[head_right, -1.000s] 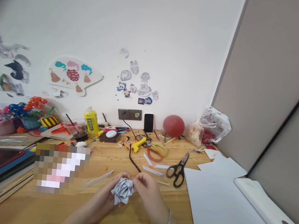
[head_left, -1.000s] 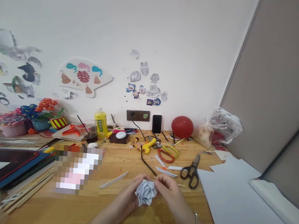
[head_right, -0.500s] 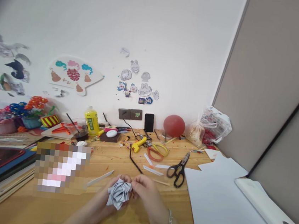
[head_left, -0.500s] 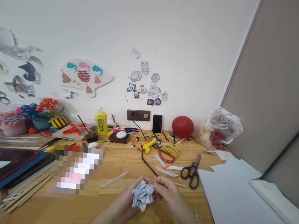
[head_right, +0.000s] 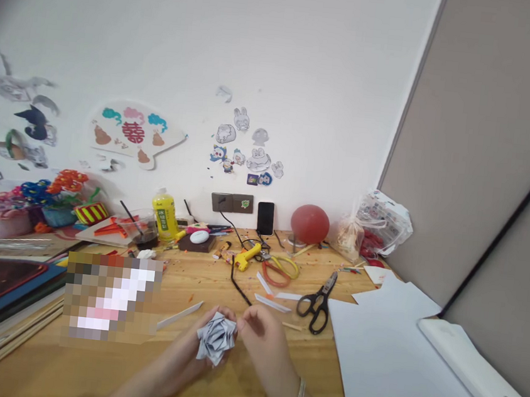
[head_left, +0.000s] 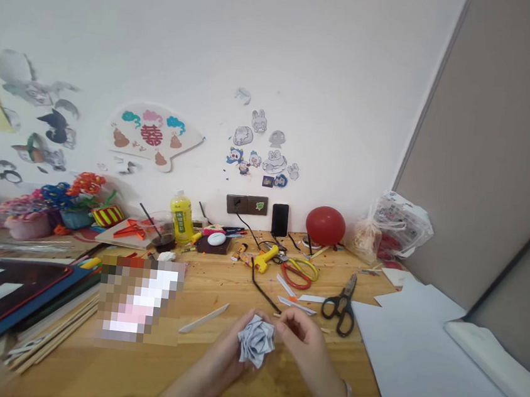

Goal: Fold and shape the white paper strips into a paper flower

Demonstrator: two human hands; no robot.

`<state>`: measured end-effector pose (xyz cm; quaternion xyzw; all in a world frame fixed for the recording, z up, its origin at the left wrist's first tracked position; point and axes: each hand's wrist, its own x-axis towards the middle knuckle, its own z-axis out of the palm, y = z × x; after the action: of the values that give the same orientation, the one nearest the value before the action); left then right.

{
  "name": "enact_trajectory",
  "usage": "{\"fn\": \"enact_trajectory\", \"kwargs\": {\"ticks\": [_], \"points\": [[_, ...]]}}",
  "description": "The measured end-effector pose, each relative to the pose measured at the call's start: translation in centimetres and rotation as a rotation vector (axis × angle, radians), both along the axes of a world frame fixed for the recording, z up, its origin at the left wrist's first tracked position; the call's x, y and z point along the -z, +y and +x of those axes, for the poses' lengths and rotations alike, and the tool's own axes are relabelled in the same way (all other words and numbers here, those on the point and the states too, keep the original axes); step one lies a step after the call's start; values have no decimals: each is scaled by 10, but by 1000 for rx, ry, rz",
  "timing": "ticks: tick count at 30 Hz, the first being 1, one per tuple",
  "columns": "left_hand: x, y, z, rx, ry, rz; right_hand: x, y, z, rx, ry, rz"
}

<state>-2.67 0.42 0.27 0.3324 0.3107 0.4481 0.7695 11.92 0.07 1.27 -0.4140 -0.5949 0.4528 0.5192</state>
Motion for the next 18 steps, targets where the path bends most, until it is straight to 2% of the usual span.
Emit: {"fn": "enact_trajectory", "kwargs": {"ticks": [10,18], "points": [[-2,-1,0,-57,103,110,-1,-3,2,-24,-131,42],[-2,-2,-1,7,72,73,-5,-3,1,-139,4,-90]]}}
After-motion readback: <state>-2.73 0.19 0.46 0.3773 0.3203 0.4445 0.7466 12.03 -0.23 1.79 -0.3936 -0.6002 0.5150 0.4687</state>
